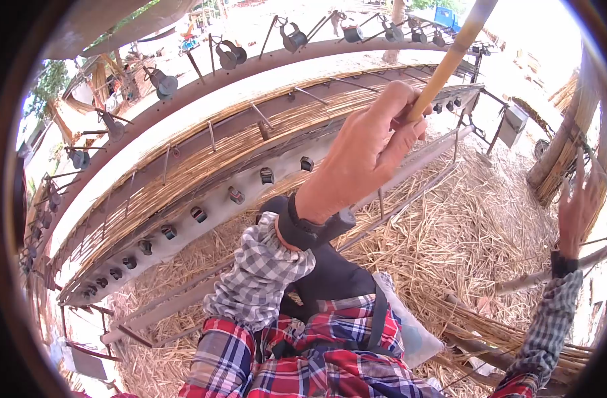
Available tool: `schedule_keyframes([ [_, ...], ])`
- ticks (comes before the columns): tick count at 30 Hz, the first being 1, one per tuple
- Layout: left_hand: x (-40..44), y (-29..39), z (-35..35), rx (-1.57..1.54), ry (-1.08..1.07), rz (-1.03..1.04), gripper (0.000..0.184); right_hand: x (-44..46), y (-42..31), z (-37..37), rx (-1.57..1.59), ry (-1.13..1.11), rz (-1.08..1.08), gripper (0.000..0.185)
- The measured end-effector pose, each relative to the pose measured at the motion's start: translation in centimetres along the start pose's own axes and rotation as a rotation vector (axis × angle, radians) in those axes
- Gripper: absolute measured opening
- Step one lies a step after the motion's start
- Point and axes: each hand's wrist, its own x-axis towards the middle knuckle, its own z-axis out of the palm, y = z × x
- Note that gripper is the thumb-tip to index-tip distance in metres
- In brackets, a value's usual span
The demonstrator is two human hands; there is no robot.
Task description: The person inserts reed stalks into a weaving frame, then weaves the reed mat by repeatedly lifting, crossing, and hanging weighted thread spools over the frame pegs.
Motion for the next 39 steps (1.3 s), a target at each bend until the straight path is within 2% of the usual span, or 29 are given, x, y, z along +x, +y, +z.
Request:
schedule_keyframes([
  [2,0.2,-0.1,0.1,-0.031,0.006,0.012,0.017,1.2,-11.7,-2.0,0.699,-0.229,0.042,0.069],
  [3,0.4,0.3,0.1,-0.041,0.017,0.023,0.016,3.1,-17.2,-5.9,1.007,-0.351,0.02,0.072],
  [5,0.9,1.3,-0.2,-0.051,0.027,0.036,0.015,4.6,-24.6,-9.5,1.37,-0.47,-0.197,0.069],
  [6,1.2,1.9,-0.6,-0.058,0.065,0.095,0.014,4.3,-27.9,-9.9,1.437,-0.492,-0.238,0.052],
  [8,1.2,3.2,-1.6,-0.059,0.099,0.151,0.013,3.8,-34.5,-11.4,1.927,-0.308,-0.121,0.031],
  [10,1.0,4.2,-3.5,-0.187,0.163,0.09,0.013,4.3,-38.8,-13.9,2.154,-0.268,0.034,0.021],
  [12,0.5,5.4,-7.1,-0.046,0.22,0.124,0.025,5.3,-41.3,-14.8,2.117,-0.197,-0.017,0.018],
  [13,0.6,6.1,-8.3,-0.051,0.299,0.201,0.025,6.0,-41.6,-15.0,2.177,-0.311,-0.125,0.019],
  [14,0.7,9.3,-9.0,-0.008,0.257,0.159,0.028,6.7,-41.7,-15.7,2.193,-0.305,-0.141,0.019],
  [16,0.2,9.5,-12.4,-0.004,0.14,0.374,0.028,8.3,-41.7,-18.2,2.201,-0.424,-0.26,0.022],
  [17,-0.5,10.6,-14.5,-0.044,0.108,0.32,0.025,9.4,-41.3,-19.7,2.202,-0.378,-0.358,0.025],
  [18,-1.2,11.7,-16.7,-0.083,0.074,0.269,0.021,10.0,-41.5,-20.9,2.209,-0.374,-0.362,0.025],
  [20,-1.9,15.0,-17.4,-0.114,0.141,0.2,0.009,10.8,-42.0,-22.9,2.244,-0.184,-0.48,0.026],
  [23,-4.0,17.3,-17.2,0.006,0.39,0.228,0.017,10.7,-41.6,-24.5,2.231,-0.139,-0.547,0.029],
  [24,-5.3,18.3,-18.1,-0.013,0.367,0.179,0.017,10.2,-41.6,-24.6,2.234,-0.16,-0.508,0.029],
  [26,-8.0,19.1,-17.8,0.077,0.475,0.133,0.017,8.4,-41.2,-24.4,2.231,-0.2,-0.667,0.031],
  [27,-9.3,19.3,-17.6,0.061,0.481,0.1,0.019,7.5,-41.3,-23.8,2.172,-0.153,-0.674,0.035],
  [28,-10.5,19.3,-17.2,0.077,0.525,0.027,0.021,7.1,-40.7,-23.2,2.17,-0.172,-0.649,0.035],
  [29,-12.1,19.1,-17.7,0.075,0.648,-0.002,0.025,7.0,-39.6,-22.5,2.031,-0.182,-0.696,0.036],
  [30,-14.1,18.5,-18.5,0.011,0.676,-0.12,0.025,7.0,-38.6,-21.8,1.89,-0.189,-0.751,0.038],
  [31,-15.9,17.3,-18.4,-0.057,0.782,-0.21,0.025,7.3,-37.9,-21.0,1.757,-0.083,-0.723,0.04],
  [33,-19.9,15.0,-17.7,-0.214,0.859,-0.35,0.021,7.3,-37.5,-19.0,1.662,-0.035,-0.725,0.036],
  [34,-21.5,14.1,-17.2,-0.3,0.864,-0.366,0.016,7.3,-37.3,-18.1,1.634,-0.029,-0.753,0.033],
  [36,-23.9,12.6,-16.2,-0.436,1.034,-0.356,0.014,5.8,-38.1,-15.4,1.63,-0.045,-0.782,0.028],
  [37,-25.7,12.2,-16.5,-0.458,1.032,-0.357,0.014,5.1,-38.3,-14.0,1.636,-0.053,-0.812,0.023],
  [39,-29.9,12.1,-18.8,-0.634,1.189,-0.258,0.017,4.8,-37.4,-11.6,1.612,-0.079,-0.794,0.02],
])
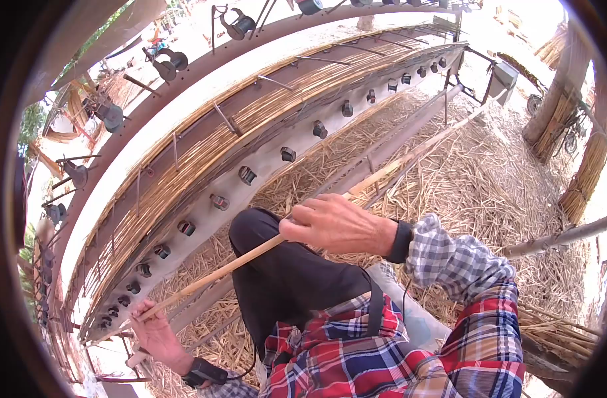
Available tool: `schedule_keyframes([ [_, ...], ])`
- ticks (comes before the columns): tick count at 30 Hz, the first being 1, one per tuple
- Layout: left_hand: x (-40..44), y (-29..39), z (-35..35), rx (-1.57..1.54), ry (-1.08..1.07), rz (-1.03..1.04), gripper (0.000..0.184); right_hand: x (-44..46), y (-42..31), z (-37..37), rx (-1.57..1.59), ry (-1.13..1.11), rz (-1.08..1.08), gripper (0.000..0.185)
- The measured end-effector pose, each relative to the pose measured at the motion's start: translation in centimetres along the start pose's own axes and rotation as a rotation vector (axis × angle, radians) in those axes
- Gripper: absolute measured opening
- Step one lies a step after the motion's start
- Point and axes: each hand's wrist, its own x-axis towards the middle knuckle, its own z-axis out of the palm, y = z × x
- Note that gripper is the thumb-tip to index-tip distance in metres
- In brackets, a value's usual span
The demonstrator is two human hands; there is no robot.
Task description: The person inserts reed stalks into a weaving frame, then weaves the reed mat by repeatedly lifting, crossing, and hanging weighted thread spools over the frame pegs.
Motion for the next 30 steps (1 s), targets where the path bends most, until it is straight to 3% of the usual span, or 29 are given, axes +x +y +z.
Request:
schedule_keyframes([
  [2,0.4,1.9,-3.7,-0.008,0.068,-0.005,0.019,-1.7,2.2,-0.7,-0.017,-0.001,0.029,0.017],
  [7,1.5,8.7,-13.8,0.148,0.253,0.097,0.025,-7.5,10.6,-3.1,-0.512,-0.043,0.194,0.017],
  [9,1.3,12.5,-19.4,0.642,0.331,0.196,0.054,-9.9,15.2,-4.4,-0.615,-0.029,0.275,0.015],
  [10,2.2,14.6,-21.6,0.636,0.33,0.191,0.054,-11.0,17.6,-5.1,-0.672,-0.038,0.307,0.013],
  [12,3.8,17.7,-24.0,0.311,0.123,-0.004,0.029,-10.6,20.6,-7.2,-0.796,-0.059,0.444,0.009],
  [13,3.6,17.5,-24.2,0.309,0.123,-0.004,0.029,-10.2,22.2,-7.9,-0.82,-0.064,0.513,0.015],
  [14,3.0,17.2,-24.4,0.735,0.148,0.113,0.048,-9.3,23.3,-8.6,-0.852,-0.062,0.515,0.017],
  [15,2.5,16.7,-24.4,1.161,0.169,0.232,0.078,-8.5,24.4,-9.1,-0.884,-0.06,0.518,0.019],
  [16,2.6,16.3,-24.3,1.162,0.168,0.231,0.078,-7.5,25.8,-8.9,-0.883,-0.06,0.52,0.019],
  [21,6.5,6.1,-13.5,0.471,0.065,-0.064,0.029,-2.6,30.6,-6.2,-0.94,-0.004,0.521,0.017],
  [26,7.7,-5.5,-2.8,0.417,0.153,-0.022,0.029,1.9,30.9,-3.4,-0.919,-0.08,0.564,0.017],
  [30,9.9,-7.2,-1.8,0.5,0.159,0.101,0.031,3.6,30.3,-1.3,-0.87,-0.017,0.535,0.017],
])
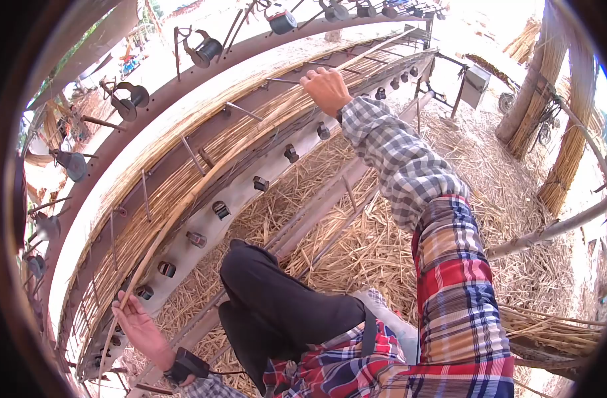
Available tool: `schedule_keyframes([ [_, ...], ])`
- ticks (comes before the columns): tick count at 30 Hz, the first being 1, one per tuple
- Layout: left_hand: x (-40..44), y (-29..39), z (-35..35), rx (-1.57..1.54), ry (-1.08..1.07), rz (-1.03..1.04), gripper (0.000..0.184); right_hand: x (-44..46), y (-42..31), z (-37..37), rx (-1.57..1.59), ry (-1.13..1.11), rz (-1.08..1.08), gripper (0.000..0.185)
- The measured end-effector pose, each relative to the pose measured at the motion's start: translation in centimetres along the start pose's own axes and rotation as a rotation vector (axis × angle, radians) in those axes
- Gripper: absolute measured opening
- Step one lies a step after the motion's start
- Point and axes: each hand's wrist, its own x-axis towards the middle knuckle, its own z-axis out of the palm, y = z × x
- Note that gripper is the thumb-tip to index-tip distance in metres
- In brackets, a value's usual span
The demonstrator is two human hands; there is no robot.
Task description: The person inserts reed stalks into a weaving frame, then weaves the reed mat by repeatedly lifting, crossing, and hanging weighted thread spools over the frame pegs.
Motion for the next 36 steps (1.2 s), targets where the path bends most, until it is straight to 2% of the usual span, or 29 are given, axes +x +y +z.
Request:
schedule_keyframes([
  [4,2.6,1.4,-1.7,0.047,-0.072,0.041,0.032,0.6,-1.9,-0.8,0.059,0.057,-0.06,0.016],
  [8,3.3,2.3,0.0,0.072,0.014,0.057,0.034,0.9,-2.5,-1.9,0.083,0.053,-0.088,0.016],
  [9,3.5,1.7,0.5,0.069,-0.086,0.02,0.035,1.4,-3.3,-2.4,0.092,0.049,-0.102,0.015],
  [10,3.6,1.5,0.8,0.076,-0.152,0.002,0.037,1.7,-3.8,-2.1,0.146,0.151,-0.154,0.015],
  [13,5.2,1.0,3.1,-0.022,-0.12,-0.009,0.029,3.0,-7.0,-4.6,0.318,0.172,-0.275,0.012],
  [14,6.6,0.7,2.8,-0.087,-0.193,0.007,0.029,3.4,-8.3,-4.6,0.308,0.156,-0.26,0.015],
  [15,7.3,1.0,3.2,-0.104,-0.156,0.0,0.028,3.8,-9.6,-5.7,0.357,0.089,-0.258,0.013],
  [17,8.4,1.3,3.9,-0.151,-0.18,0.011,0.027,4.5,-10.9,-6.0,0.454,0.127,-0.288,0.011],
  [20,8.7,-0.2,5.1,-0.248,-0.117,-0.025,0.033,6.4,-10.6,-4.0,0.368,0.122,-0.268,0.012],
  [24,7.7,-0.1,4.3,-0.194,-0.046,0.013,0.041,10.1,-11.6,-1.3,0.386,0.119,-0.26,0.012],
  [26,6.6,0.2,2.8,-0.069,-0.208,-0.075,0.044,12.0,-12.6,-0.2,0.379,-0.048,-0.158,0.013],
  [27,5.5,-0.6,1.9,-0.067,-0.188,-0.073,0.044,12.7,-12.8,0.9,0.367,-0.145,-0.117,0.013],
  [28,4.6,-1.0,1.2,-0.016,-0.221,-0.127,0.043,13.9,-12.9,2.0,0.355,-0.256,-0.138,0.023],
  [29,3.7,-1.6,0.5,0.036,-0.258,-0.182,0.042,14.7,-12.6,4.2,0.362,-0.251,-0.146,0.023],
  [31,1.6,-2.9,-0.8,0.051,-0.235,-0.253,0.041,15.2,-12.6,8.5,0.62,-0.005,-0.296,0.047],
  [32,0.4,-3.7,-1.2,0.057,-0.222,-0.329,0.04,15.5,-13.0,8.1,0.645,-0.017,-0.324,0.058],
  [33,-0.8,-4.5,-1.6,0.057,-0.221,-0.325,0.04,15.3,-13.4,6.7,0.645,-0.014,-0.326,0.058],
  [35,-3.2,-6.5,-2.4,0.076,-0.216,-0.435,0.039,13.7,-15.1,1.1,0.879,-0.232,-0.257,0.047],
  [36,-4.4,-7.7,-3.0,0.075,-0.22,-0.439,0.039,12.2,-15.9,-1.0,0.976,-0.195,-0.244,0.041],
])
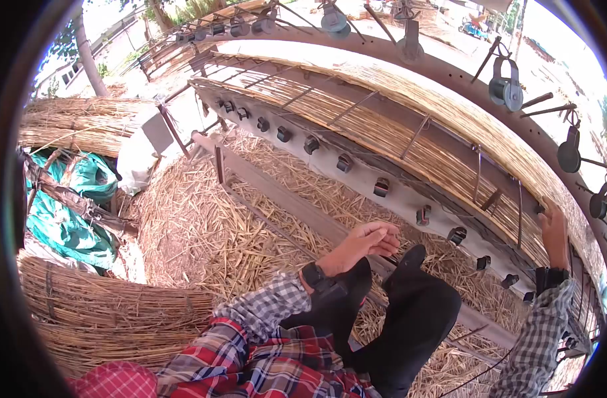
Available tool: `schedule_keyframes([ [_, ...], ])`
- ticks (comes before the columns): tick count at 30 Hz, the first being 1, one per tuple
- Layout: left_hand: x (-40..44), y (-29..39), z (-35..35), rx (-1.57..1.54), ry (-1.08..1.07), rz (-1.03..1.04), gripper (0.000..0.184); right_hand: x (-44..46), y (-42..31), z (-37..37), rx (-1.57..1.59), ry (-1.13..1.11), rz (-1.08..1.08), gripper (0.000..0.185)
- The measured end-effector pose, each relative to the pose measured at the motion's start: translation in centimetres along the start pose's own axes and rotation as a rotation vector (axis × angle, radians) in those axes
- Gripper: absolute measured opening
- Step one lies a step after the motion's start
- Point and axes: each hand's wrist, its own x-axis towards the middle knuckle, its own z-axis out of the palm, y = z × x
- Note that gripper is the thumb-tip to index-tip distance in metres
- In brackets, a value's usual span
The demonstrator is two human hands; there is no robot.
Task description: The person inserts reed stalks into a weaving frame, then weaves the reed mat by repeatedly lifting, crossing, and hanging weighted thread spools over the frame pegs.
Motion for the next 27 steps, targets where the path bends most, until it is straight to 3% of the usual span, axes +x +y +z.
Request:
schedule_keyframes([
  [3,-0.8,-4.8,-1.2,0.071,-0.054,-0.146,0.037,-4.5,-6.4,-0.6,0.174,-0.051,-0.03,0.035],
  [5,-2.7,-7.8,-2.2,0.315,-0.03,-0.25,0.031,-9.1,-12.4,-0.8,0.189,0.05,-0.062,0.031],
  [7,-4.0,-11.2,-4.7,0.912,-0.091,-0.071,0.029,-13.6,-17.3,-0.3,0.179,0.063,-0.054,0.029],
  [9,-6.2,-11.9,-5.0,1.486,-0.205,-0.106,0.036,-18.1,-18.8,2.0,0.159,-0.012,-0.05,0.03],
  [11,-8.3,-12.7,-5.1,1.554,-0.316,-0.03,0.041,-22.4,-19.6,4.5,0.143,-0.158,-0.029,0.042],
  [13,-8.9,-12.1,-5.5,1.619,-0.393,0.065,0.046,-25.9,-20.7,7.1,0.288,-0.127,0.121,0.057],
  [16,-8.1,-11.9,-6.4,1.487,-0.429,-0.097,0.061,-27.8,-21.6,8.5,0.364,-0.087,0.172,0.069],
  [21,-6.9,-10.9,-6.5,1.498,-0.533,-0.121,0.071,-27.8,-21.2,8.8,0.347,-0.078,0.18,0.075],
  [27,-7.5,-9.0,-4.2,1.581,-0.492,-0.095,0.074,-28.0,-20.2,9.6,0.3,-0.036,0.13,0.074],
])
